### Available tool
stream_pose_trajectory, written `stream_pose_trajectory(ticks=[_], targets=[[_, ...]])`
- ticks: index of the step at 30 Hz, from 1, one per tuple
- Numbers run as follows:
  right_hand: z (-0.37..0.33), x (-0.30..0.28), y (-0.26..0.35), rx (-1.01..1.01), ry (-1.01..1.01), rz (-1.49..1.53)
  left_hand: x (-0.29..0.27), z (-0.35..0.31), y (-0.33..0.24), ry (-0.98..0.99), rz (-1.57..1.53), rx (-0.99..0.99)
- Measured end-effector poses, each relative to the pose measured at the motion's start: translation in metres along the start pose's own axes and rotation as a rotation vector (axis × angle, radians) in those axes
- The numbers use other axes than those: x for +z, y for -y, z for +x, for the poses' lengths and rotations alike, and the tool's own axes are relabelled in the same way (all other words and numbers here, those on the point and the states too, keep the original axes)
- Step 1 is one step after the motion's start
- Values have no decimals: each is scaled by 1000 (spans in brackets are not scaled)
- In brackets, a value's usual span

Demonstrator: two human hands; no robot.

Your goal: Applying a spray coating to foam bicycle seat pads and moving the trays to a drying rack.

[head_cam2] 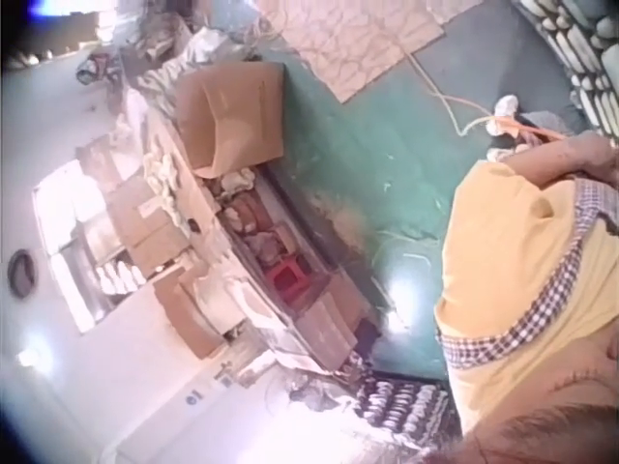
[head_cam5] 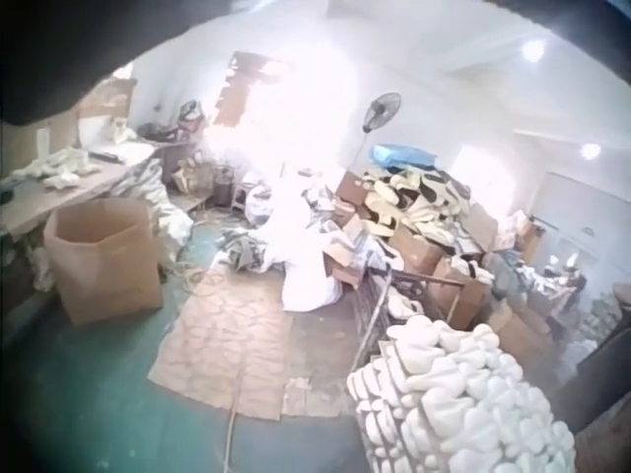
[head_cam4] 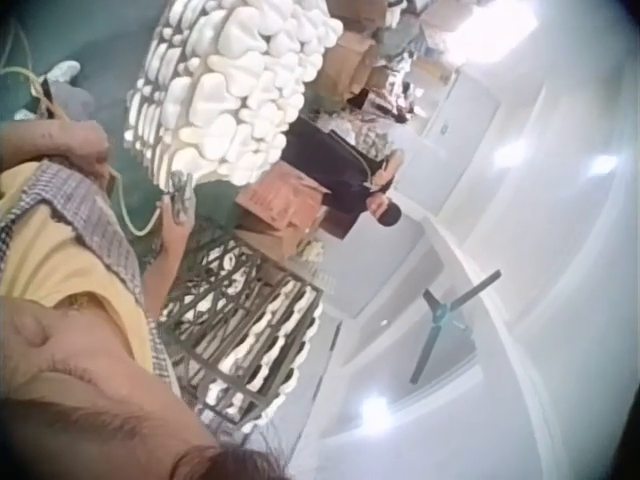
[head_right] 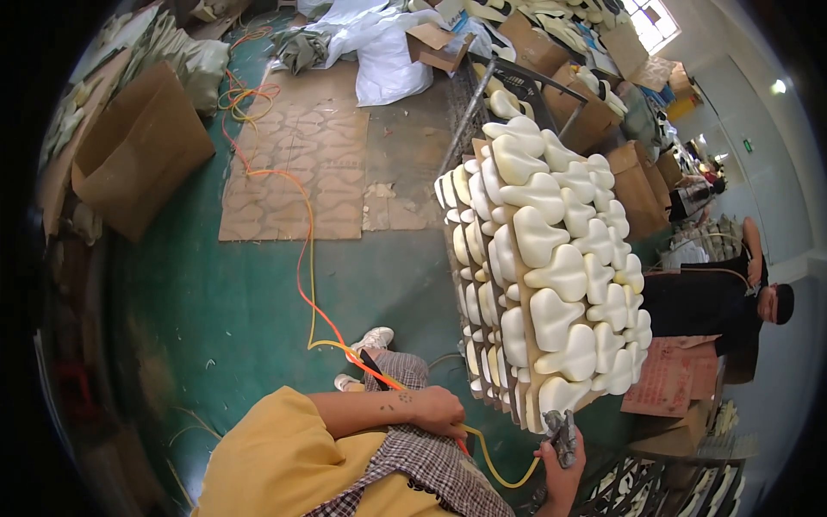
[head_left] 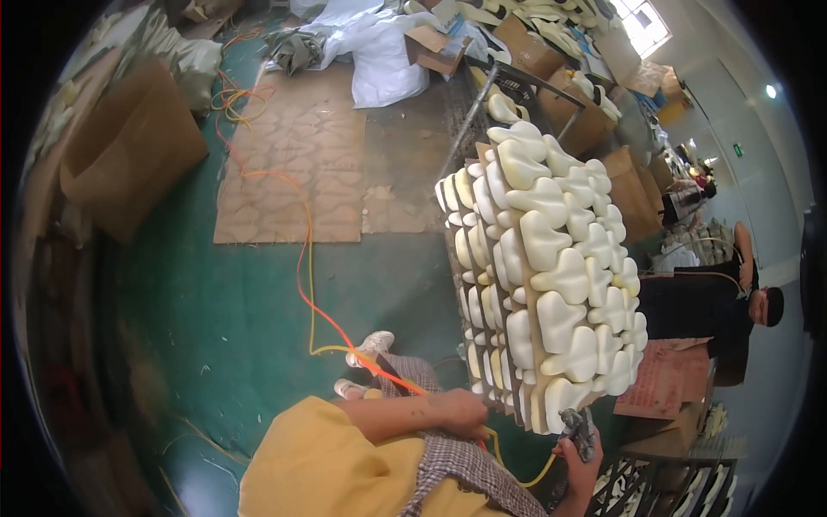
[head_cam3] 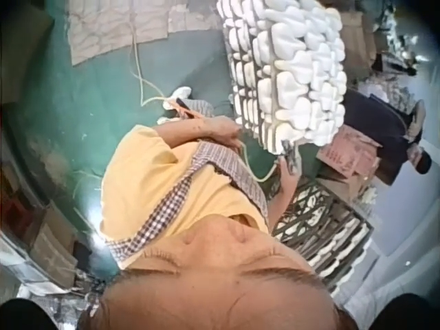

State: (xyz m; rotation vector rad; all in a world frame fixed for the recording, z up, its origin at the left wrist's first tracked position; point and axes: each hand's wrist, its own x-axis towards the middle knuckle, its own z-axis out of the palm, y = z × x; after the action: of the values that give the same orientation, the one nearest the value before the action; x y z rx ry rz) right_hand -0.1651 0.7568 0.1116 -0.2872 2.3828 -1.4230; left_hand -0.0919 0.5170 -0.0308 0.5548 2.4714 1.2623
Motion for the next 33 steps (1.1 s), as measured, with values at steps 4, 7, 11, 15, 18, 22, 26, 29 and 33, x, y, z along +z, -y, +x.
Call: stream_pose_trajectory(ticks=[4, 7, 11, 15, 18, 22, 26, 29, 33], targets=[[-10, -9, -11, 24, -62, 19, -5, 7, -6, 56, 41, 11], [-15, -19, -24, 48, -92, 37, -2, 15, -7, 109, 55, 3], [-23, -26, -39, 79, -134, 83, 2, 25, -8, 156, 71, -1], [-25, -30, -46, 105, -144, 131, 6, 29, -10, 185, 46, -32], [-25, -31, -46, 114, -164, 134, 8, 32, -10, 189, 52, -23], [-24, -33, -49, 113, -198, 156, -1, 35, -15, 220, 78, -8], [-27, -40, -62, 73, -263, 225, -6, 48, -18, 274, 110, -38], [-44, -56, -97, 79, -339, 249, -3, 75, -18, 339, 121, -50], [-60, -59, -142, 148, -560, 207, -15, 93, -32, 406, 136, -45]])
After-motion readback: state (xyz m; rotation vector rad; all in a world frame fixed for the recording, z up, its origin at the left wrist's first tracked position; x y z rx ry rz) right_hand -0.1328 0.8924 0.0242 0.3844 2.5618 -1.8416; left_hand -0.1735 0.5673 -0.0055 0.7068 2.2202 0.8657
